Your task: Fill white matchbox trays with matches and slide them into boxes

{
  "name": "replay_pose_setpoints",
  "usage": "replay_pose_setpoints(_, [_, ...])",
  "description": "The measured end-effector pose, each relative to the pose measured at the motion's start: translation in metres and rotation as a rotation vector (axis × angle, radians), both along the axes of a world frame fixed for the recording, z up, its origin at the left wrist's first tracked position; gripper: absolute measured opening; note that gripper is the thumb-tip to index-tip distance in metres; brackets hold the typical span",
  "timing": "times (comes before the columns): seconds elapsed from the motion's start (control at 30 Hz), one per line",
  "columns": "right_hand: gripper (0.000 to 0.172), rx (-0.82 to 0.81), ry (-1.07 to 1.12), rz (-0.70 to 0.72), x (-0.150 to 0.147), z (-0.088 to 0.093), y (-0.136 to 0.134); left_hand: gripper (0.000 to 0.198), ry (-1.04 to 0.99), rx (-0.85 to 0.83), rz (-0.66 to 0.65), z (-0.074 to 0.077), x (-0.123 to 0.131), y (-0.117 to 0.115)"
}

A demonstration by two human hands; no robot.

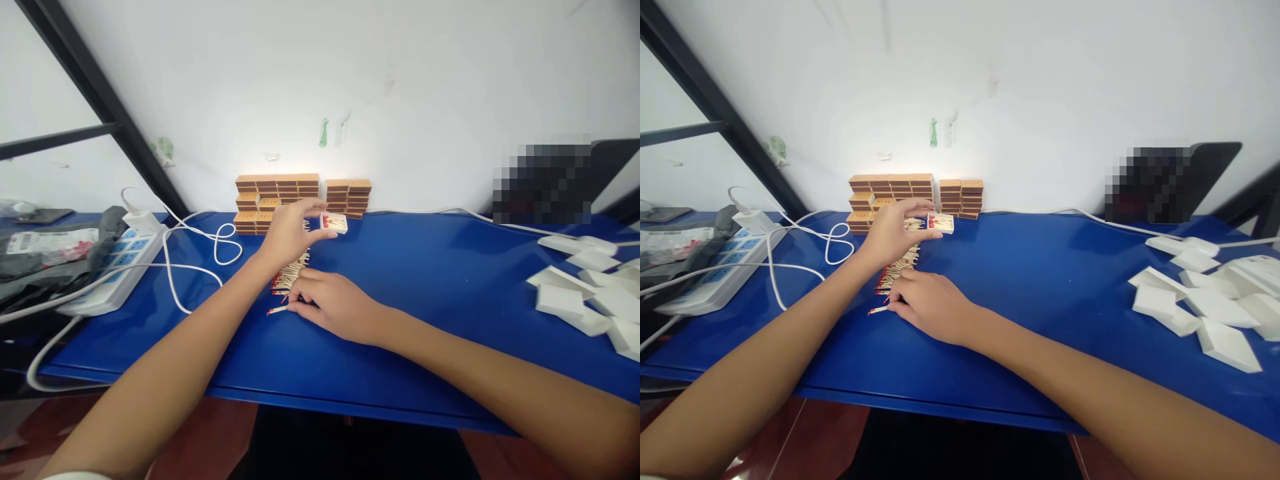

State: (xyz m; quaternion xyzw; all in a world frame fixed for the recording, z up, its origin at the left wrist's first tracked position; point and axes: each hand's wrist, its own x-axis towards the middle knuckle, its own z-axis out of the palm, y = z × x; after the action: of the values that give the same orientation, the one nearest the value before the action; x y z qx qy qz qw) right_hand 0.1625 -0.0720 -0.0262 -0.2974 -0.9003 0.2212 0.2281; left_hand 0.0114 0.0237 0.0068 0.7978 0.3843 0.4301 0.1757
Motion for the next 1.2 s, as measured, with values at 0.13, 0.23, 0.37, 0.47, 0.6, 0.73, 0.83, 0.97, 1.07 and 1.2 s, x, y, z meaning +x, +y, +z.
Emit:
replay_pose_setpoints(0.13, [0.016, 0.031, -0.06, 0.03, 0.013, 0.008, 0.001, 0.053, 0.005, -0.003, -0.005, -0.001, -0.002, 0.001])
replay_pose_setpoints(0.23, [0.014, 0.117, -0.012, -0.072, 0.036, 0.017, 0.015, 0.048, 0.028, -0.008, -0.014, -0.001, -0.003, 0.002])
replay_pose_setpoints(0.37, [0.01, 0.302, 0.137, -0.308, 0.07, 0.025, 0.047, 0.045, 0.061, -0.001, -0.019, 0.0, -0.002, 0.001])
replay_pose_setpoints(0.47, [0.01, 0.338, 0.16, -0.441, 0.084, 0.025, 0.064, 0.045, 0.062, -0.011, -0.028, 0.002, 0.0, -0.003])
replay_pose_setpoints(0.6, [0.01, 0.33, 0.095, -0.473, 0.087, 0.02, 0.069, 0.042, 0.051, -0.077, -0.077, 0.003, 0.003, -0.008])
replay_pose_setpoints(0.73, [0.009, 0.33, 0.064, -0.419, 0.085, 0.018, 0.068, 0.041, 0.026, -0.117, -0.09, 0.002, 0.006, -0.01])
replay_pose_setpoints(0.83, [0.01, 0.334, 0.087, -0.407, 0.086, 0.017, 0.068, 0.04, 0.015, -0.134, -0.123, 0.001, 0.006, -0.009])
replay_pose_setpoints(0.97, [0.009, 0.334, 0.092, -0.408, 0.086, 0.017, 0.067, 0.041, 0.03, -0.179, -0.164, 0.001, 0.006, -0.009])
replay_pose_setpoints(1.07, [0.01, 0.337, 0.06, -0.411, 0.086, 0.017, 0.067, 0.041, 0.025, -0.183, -0.175, -0.001, 0.005, -0.009])
replay_pose_setpoints(1.2, [0.014, 0.315, -0.018, -0.415, 0.088, 0.021, 0.065, 0.041, 0.042, -0.179, -0.156, -0.002, 0.006, -0.008])
